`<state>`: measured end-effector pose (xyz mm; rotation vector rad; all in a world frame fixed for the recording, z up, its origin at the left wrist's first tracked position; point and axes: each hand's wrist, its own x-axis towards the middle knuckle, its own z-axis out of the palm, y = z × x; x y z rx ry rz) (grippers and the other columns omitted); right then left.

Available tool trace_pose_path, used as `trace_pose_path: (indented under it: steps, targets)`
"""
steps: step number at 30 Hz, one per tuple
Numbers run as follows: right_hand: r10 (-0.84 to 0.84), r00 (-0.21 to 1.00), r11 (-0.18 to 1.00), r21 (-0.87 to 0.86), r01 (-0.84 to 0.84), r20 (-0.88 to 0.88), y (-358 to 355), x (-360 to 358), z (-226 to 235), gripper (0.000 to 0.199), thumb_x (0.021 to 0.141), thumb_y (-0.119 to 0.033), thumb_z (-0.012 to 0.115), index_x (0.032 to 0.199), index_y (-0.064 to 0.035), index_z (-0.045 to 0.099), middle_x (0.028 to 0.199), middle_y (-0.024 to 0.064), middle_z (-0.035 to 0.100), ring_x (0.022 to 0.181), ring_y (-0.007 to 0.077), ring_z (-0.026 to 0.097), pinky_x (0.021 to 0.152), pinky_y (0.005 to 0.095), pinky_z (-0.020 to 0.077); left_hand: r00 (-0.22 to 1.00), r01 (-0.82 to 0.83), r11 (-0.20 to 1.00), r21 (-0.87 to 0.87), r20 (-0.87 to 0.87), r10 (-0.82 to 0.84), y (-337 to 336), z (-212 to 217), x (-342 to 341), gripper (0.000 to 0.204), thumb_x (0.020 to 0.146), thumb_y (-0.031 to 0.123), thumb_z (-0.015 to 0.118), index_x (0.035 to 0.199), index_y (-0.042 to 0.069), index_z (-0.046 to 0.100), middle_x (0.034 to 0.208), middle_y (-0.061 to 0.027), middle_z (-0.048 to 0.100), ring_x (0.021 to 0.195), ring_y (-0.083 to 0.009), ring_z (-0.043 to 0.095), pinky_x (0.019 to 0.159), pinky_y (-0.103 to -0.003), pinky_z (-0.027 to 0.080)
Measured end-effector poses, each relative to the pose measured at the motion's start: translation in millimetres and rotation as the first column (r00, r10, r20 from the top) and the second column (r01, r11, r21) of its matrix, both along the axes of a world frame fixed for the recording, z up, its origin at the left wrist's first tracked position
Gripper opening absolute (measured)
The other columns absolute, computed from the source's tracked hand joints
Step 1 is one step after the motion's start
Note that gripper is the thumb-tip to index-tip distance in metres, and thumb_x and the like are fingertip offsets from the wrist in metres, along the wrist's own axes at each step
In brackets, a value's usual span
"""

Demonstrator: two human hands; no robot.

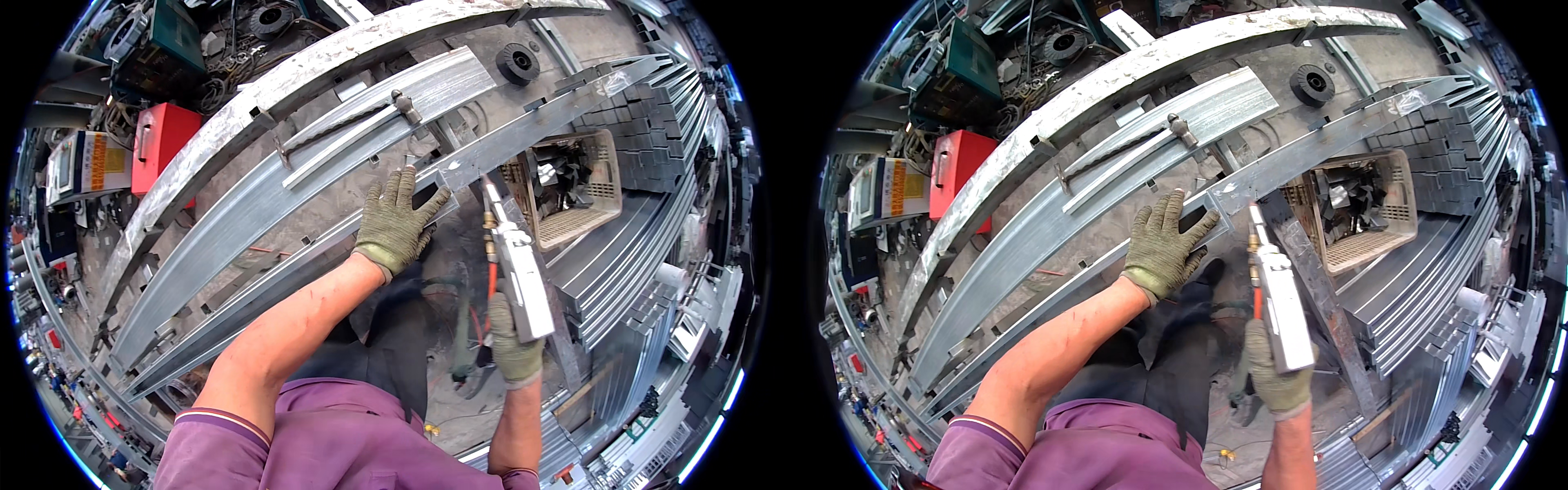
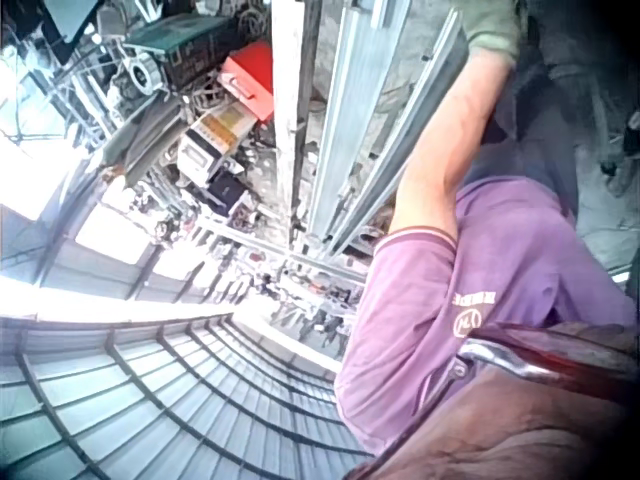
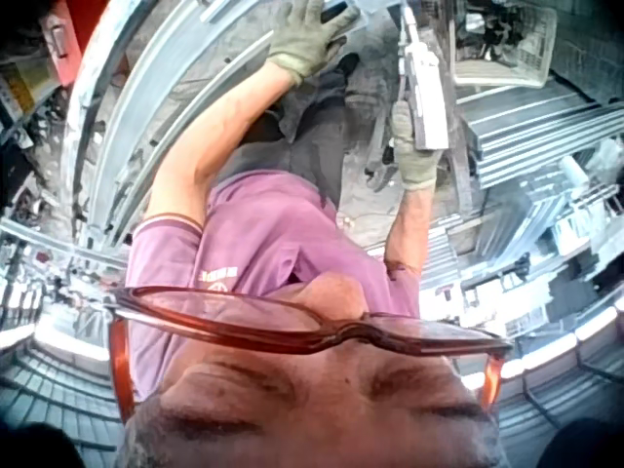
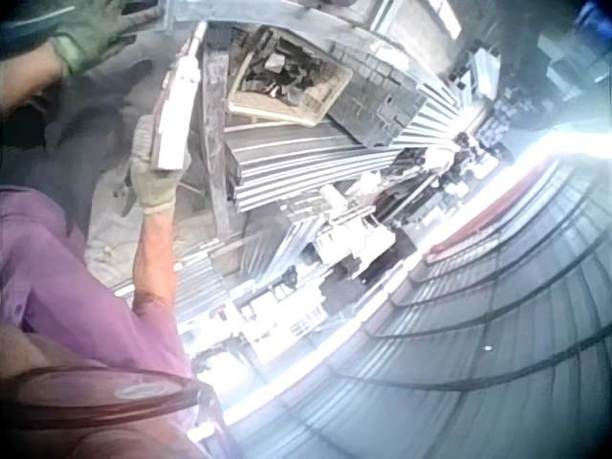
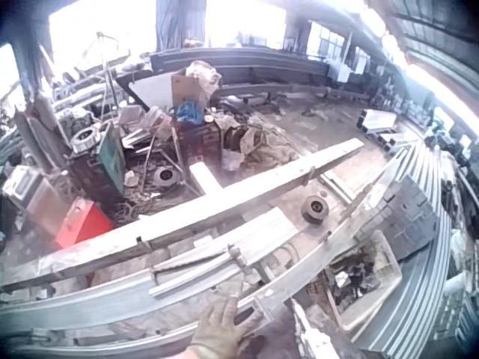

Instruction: The person aligns metal frame components on a workbench and uses a welding torch to join them. They reposition the frame multiple times to weld different seams, producing sparks throughout the process.

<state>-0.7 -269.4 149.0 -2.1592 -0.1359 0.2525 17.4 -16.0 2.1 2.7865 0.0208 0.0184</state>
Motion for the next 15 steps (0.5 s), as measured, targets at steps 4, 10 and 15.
trace_pose_path:
  steps: [4,10,15]
  targets:
    - [-0.012,0.999,0.998,0.068,0.016,-0.048,56.5,-12.4,-2.2,0.025,0.104,-0.015,0.086,0.121,0.0023,0.080,0.095,0.0086,0.081,0.080,0.0164,0.074,0.073,0.0359,0.0605,1.000,0.001,0.999,-0.049,-0.002,-0.001,4.8,-1.5,-1.0,0.072,0.102,0.045,0.077,0.170,0.039,0.053,0.176,-0.0265,0.041,0.162,-0.0455,0.041,0.129,-0.067,0.033]
    - [-0.018,0.992,1.000,0.001,0.018,-0.123,80.7,-21.1,-18.1,0.027,0.107,-0.020,0.083,0.122,0.0024,0.079,0.093,0.0092,0.080,0.080,0.0166,0.074,0.072,0.0365,0.0600,0.997,-0.009,0.999,-0.044,-0.072,0.006,7.0,-4.2,-1.8,0.068,0.100,0.047,0.078,0.165,0.036,0.059,0.179,-0.0258,0.040,0.166,-0.0436,0.039,0.132,-0.066,0.030]
    - [0.010,1.000,1.000,0.000,-0.010,-0.005,92.6,-16.5,-16.4,0.024,0.107,-0.018,0.084,0.121,0.0014,0.080,0.094,0.0066,0.081,0.081,0.0151,0.074,0.072,0.0354,0.0597,0.999,-0.023,0.999,-0.049,-0.026,0.022,5.5,-9.2,-3.7,0.071,0.097,0.048,0.081,0.163,0.033,0.061,0.179,-0.0256,0.039,0.166,-0.0438,0.039,0.132,-0.066,0.030]
